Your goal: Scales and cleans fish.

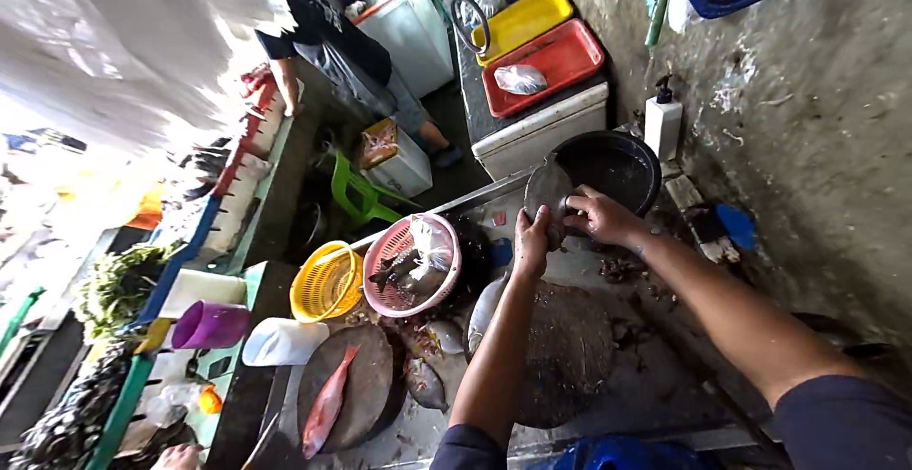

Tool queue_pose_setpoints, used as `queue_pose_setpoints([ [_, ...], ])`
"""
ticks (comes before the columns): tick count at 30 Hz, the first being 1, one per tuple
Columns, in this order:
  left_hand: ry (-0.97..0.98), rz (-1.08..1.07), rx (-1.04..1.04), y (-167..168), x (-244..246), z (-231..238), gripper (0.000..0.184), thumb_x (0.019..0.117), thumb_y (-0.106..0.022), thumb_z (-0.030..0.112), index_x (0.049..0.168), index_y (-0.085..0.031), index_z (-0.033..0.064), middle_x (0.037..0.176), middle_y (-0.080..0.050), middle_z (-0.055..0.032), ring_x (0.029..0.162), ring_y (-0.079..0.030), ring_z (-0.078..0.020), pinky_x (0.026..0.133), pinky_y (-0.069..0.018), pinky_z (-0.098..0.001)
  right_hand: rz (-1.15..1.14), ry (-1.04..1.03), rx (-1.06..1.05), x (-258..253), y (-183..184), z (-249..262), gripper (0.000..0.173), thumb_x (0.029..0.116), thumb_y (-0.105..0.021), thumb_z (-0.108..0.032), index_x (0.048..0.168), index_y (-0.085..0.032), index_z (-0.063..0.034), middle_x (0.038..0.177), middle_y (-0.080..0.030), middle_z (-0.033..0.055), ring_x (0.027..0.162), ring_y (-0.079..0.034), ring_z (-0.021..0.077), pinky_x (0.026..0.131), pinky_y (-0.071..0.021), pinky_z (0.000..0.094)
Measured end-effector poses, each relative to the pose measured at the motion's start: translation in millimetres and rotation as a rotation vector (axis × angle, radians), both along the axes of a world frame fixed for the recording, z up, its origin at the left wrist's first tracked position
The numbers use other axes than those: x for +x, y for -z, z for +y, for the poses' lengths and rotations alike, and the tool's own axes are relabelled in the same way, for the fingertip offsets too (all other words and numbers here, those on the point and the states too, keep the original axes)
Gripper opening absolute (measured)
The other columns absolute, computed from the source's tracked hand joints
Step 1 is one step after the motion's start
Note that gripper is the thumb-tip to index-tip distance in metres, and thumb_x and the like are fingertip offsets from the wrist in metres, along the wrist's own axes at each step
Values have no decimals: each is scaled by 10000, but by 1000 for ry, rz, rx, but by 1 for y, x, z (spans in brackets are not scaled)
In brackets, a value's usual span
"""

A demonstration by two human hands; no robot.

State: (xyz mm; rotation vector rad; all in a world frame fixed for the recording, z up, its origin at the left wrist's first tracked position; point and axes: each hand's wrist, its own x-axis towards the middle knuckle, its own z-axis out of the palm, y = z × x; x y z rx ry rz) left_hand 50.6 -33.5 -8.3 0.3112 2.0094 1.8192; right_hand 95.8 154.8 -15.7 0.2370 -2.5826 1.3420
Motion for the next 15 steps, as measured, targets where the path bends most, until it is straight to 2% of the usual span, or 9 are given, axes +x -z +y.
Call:
queue_pose_setpoints([
  [2, 9, 38, -54, 2, -3, -8, 543, 1013, -536, 602, 1435, -484, 265, 1100, -682, -103, 831, -673, -215, 698, -581, -416, -178, -53, 3, 1, -11, 0, 213, 1037, -610, -159, 1168, -716, -29, 1184, -651, 195, 1009, -676, 297, 912, -575, 480],
  [4, 17, 70, -100, 4, -2, -12, 521, 1015, -535, 599, 1416, -497, 269, 1073, -679, -104, 791, -664, -211, 665, -571, -404, -411, -128, -178, 3, -17, -3, 218, 1095, -508, -163, 1163, -661, -24, 1044, -688, 152, 776, -695, 229, 686, -608, 399],
  [5, 22, 92, -131, 3, -1, -12, 519, 1020, -529, 592, 1416, -499, 258, 1096, -683, -110, 826, -678, -224, 701, -584, -427, -505, -159, -285, 3, -16, -3, 227, 1108, -479, -186, 1166, -627, -25, 1011, -695, 151, 722, -695, 225, 628, -608, 391],
  [7, 18, 146, -224, -3, 2, -10, 523, 1040, -518, 555, 1438, -478, 219, 1159, -681, -136, 917, -698, -263, 785, -594, -488, -576, -162, -315, 4, -15, -2, 267, 1123, -436, -222, 1207, -598, -27, 975, -675, 149, 700, -677, 223, 629, -606, 398],
  [8, 5, 182, -278, -8, 4, -8, 506, 1055, -517, 505, 1438, -472, 177, 1154, -681, -155, 925, -704, -281, 792, -598, -513, -542, -115, -202, 5, -17, -1, 281, 1123, -435, -226, 1197, -619, -26, 932, -673, 146, 697, -665, 227, 644, -590, 409],
  [10, -42, 288, -382, -7, 4, -12, 492, 1049, -545, 478, 1435, -475, 180, 1118, -692, -167, 884, -709, -311, 739, -597, -545, -404, 84, 81, 3, -24, 7, 320, 1092, -474, -224, 1119, -706, -5, 948, -709, 214, 861, -703, 368, 786, -569, 590],
  [12, -106, 312, -409, 4, -2, -24, 556, 1019, -543, 577, 1460, -455, 251, 1163, -688, -140, 914, -699, -305, 752, -585, -550, -258, 322, 170, -6, -21, 26, 399, 1098, -463, -298, 1038, -687, 26, 960, -701, 260, 974, -695, 448, 854, -536, 659],
  [14, -212, 282, -378, 15, -10, -28, 587, 1019, -541, 580, 1488, -416, 249, 1217, -673, -144, 953, -697, -303, 783, -586, -550, -240, 487, 179, -20, -15, 47, 295, 1082, -503, -214, 1149, -661, 26, 1061, -693, 293, 1058, -676, 483, 890, -527, 671],
  [15, -278, 250, -346, 22, -13, -28, 583, 1027, -543, 557, 1487, -407, 226, 1209, -667, -150, 932, -697, -298, 765, -591, -537, -282, 552, 204, -28, -7, 52, 257, 1029, -548, -113, 1250, -631, -12, 1160, -672, 302, 1117, -652, 502, 893, -526, 683],
])
